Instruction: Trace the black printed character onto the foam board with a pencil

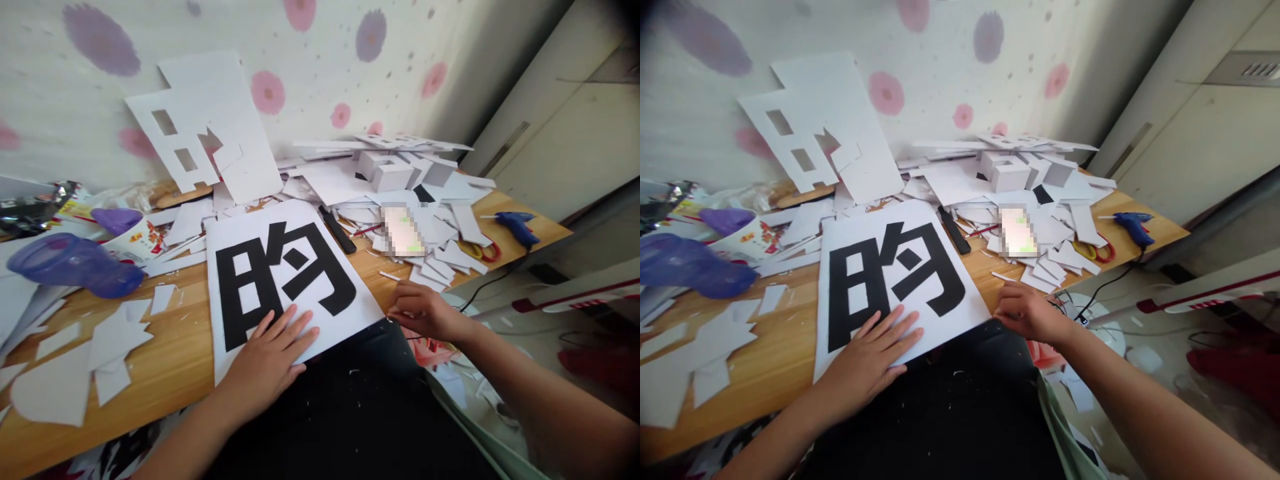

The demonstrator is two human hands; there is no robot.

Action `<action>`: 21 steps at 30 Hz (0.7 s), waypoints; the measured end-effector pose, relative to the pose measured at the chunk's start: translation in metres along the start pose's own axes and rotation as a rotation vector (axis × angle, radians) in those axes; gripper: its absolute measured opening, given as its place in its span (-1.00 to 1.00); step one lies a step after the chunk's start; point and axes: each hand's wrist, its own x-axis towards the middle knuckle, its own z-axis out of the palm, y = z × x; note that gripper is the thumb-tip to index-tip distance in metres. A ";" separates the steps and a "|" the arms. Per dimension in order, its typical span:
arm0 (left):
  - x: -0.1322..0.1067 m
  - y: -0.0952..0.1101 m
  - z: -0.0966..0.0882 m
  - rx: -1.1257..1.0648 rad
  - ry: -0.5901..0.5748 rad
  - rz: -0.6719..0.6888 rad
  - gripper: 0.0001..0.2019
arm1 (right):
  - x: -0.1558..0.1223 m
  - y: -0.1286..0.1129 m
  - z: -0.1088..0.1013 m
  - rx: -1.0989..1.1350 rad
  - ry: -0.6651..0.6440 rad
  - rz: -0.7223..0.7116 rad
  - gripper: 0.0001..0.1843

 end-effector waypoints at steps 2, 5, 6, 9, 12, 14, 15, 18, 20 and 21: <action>0.000 0.002 -0.001 -0.016 -0.006 -0.013 -0.48 | 0.009 -0.012 0.004 0.064 0.076 0.006 -0.88; 0.001 0.005 -0.005 -0.057 -0.025 -0.039 -0.47 | 0.037 -0.035 0.027 0.127 0.058 -0.035 -0.82; 0.001 0.006 -0.005 -0.071 -0.031 -0.045 -0.47 | 0.047 -0.041 0.037 0.121 0.018 -0.040 -0.76; 0.001 0.007 -0.006 -0.096 -0.039 -0.053 -0.44 | 0.070 -0.050 0.062 0.027 -0.130 -0.123 -0.63; 0.000 0.007 -0.006 -0.107 -0.033 -0.052 -0.43 | 0.075 -0.045 0.074 -0.064 -0.279 -0.216 -0.63; -0.001 0.008 -0.008 -0.115 -0.010 -0.045 -0.44 | 0.073 -0.040 0.075 -0.064 -0.286 -0.207 -0.72; -0.001 0.009 -0.010 -0.122 0.017 -0.048 -0.45 | 0.071 -0.039 0.075 -0.050 -0.273 -0.188 -0.76; 0.003 0.020 -0.016 -0.156 0.144 -0.087 -0.64 | 0.070 -0.038 0.074 0.011 -0.255 -0.137 -0.81; 0.008 0.030 -0.017 -0.155 0.210 -0.089 -0.85 | 0.071 -0.039 0.073 0.051 -0.249 -0.122 -0.83; 0.011 0.035 -0.016 -0.146 0.231 -0.072 -0.86 | 0.072 -0.040 0.073 0.066 -0.248 -0.115 -0.85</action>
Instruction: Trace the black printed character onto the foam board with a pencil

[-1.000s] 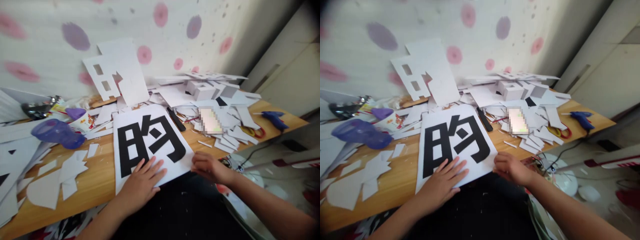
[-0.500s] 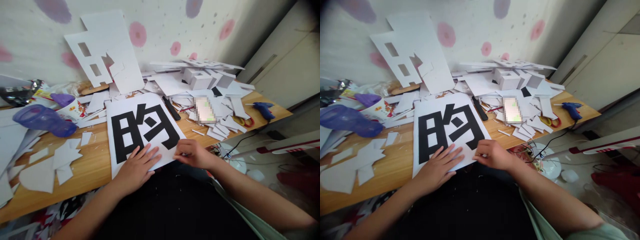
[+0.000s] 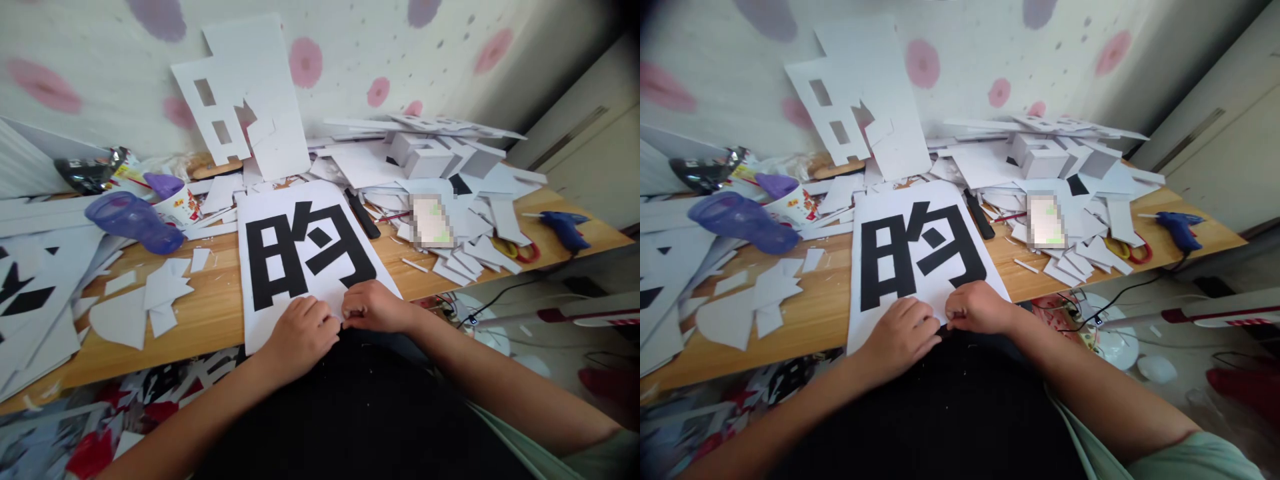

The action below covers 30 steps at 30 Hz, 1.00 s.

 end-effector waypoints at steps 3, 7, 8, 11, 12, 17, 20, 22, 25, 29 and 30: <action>0.002 0.009 0.009 -0.003 0.049 0.035 -0.74 | 0.001 0.000 0.000 0.021 -0.002 0.014 -0.85; -0.006 0.008 0.014 -0.014 0.094 -0.023 -0.70 | 0.001 0.000 -0.001 0.027 -0.017 0.030 -0.84; -0.009 0.007 0.013 -0.013 0.102 -0.036 -0.69 | 0.001 -0.001 -0.001 0.032 -0.023 0.034 -0.84; -0.019 0.003 0.008 -0.019 0.126 -0.065 -0.67 | 0.000 -0.001 -0.002 0.052 -0.031 0.038 -0.84; -0.023 0.001 0.006 -0.025 0.131 -0.068 -0.67 | 0.000 -0.001 -0.002 0.060 -0.032 0.034 -0.84; -0.049 -0.010 -0.002 -0.094 0.140 -0.094 -0.70 | -0.001 0.002 -0.002 0.100 -0.026 0.016 -0.81; -0.066 -0.017 -0.008 -0.139 0.157 -0.127 -0.74 | -0.002 0.004 -0.002 0.114 -0.046 0.017 -0.80; -0.076 -0.023 -0.011 -0.153 0.167 -0.145 -0.77 | -0.003 0.005 -0.001 0.124 -0.059 0.027 -0.80; -0.090 -0.031 -0.017 -0.165 0.157 -0.163 -0.79 | -0.003 0.005 -0.001 0.125 -0.058 0.042 -0.81; -0.103 -0.037 -0.023 -0.148 0.159 -0.172 -0.74 | -0.001 0.001 -0.001 0.124 -0.039 0.015 -0.77; -0.105 -0.037 -0.023 -0.140 0.180 -0.165 -0.75 | 0.000 0.000 0.000 0.123 -0.040 0.010 -0.76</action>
